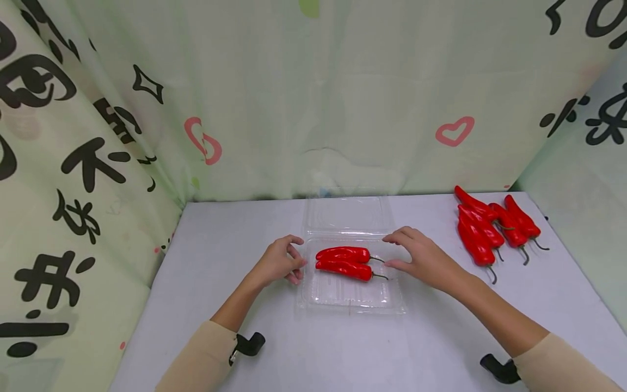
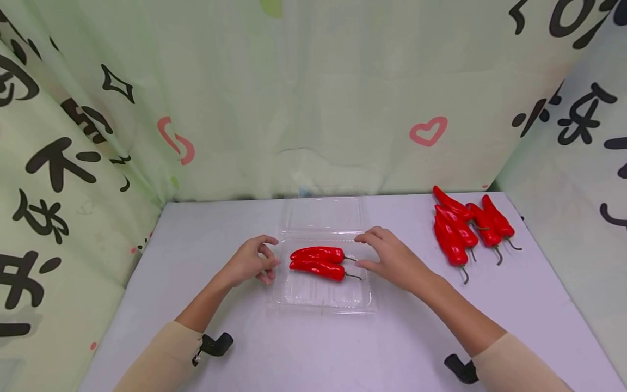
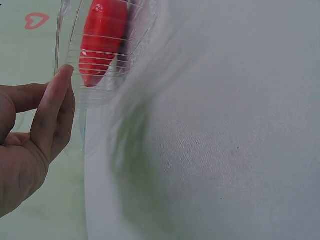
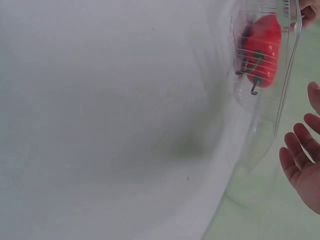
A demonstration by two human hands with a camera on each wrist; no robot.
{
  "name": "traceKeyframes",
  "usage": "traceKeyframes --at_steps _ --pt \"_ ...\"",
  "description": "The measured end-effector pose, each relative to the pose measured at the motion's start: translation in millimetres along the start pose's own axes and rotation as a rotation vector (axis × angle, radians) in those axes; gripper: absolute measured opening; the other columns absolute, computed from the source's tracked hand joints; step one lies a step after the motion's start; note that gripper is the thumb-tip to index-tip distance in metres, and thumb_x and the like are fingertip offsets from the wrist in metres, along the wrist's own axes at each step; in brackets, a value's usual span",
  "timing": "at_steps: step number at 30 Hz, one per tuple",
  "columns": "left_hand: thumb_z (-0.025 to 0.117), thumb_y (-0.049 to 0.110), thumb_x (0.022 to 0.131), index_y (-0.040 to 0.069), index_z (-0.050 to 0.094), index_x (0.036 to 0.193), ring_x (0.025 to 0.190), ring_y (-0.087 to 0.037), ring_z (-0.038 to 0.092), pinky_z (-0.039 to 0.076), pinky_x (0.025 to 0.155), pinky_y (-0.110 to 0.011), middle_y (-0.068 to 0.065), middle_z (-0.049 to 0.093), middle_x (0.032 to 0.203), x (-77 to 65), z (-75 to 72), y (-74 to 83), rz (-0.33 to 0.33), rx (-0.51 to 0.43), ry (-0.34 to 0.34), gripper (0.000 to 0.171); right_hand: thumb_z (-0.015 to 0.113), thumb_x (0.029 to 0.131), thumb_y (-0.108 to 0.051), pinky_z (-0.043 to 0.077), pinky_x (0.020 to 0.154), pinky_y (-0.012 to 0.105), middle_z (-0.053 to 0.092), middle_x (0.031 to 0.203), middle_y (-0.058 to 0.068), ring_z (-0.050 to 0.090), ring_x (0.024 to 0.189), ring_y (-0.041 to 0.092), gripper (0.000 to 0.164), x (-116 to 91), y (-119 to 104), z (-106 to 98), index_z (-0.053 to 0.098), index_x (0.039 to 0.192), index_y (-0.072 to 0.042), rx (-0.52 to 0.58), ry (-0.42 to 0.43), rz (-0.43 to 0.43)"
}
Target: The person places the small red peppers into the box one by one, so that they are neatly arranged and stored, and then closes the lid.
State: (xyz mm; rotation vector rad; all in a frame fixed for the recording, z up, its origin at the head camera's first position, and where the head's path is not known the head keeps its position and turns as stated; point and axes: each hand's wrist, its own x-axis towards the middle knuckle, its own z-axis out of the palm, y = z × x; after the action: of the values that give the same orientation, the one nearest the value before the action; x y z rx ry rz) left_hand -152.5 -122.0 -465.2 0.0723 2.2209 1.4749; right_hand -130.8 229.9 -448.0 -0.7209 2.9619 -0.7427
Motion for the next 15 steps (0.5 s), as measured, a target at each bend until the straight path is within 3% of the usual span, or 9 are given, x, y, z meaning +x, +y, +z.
traceKeyframes --at_steps 15 --pt "0.07 0.0 0.095 0.0 0.05 0.142 0.058 -0.02 0.07 0.063 0.055 -0.034 -0.015 0.063 0.095 -0.6 0.8 -0.9 0.001 0.012 0.005 0.052 0.085 0.085 -0.028 0.062 0.084 0.058 0.057 0.134 0.022 0.06 0.117 0.042 0.068 -33 37 -21 0.054 0.141 -0.005 0.001 0.093 0.167"
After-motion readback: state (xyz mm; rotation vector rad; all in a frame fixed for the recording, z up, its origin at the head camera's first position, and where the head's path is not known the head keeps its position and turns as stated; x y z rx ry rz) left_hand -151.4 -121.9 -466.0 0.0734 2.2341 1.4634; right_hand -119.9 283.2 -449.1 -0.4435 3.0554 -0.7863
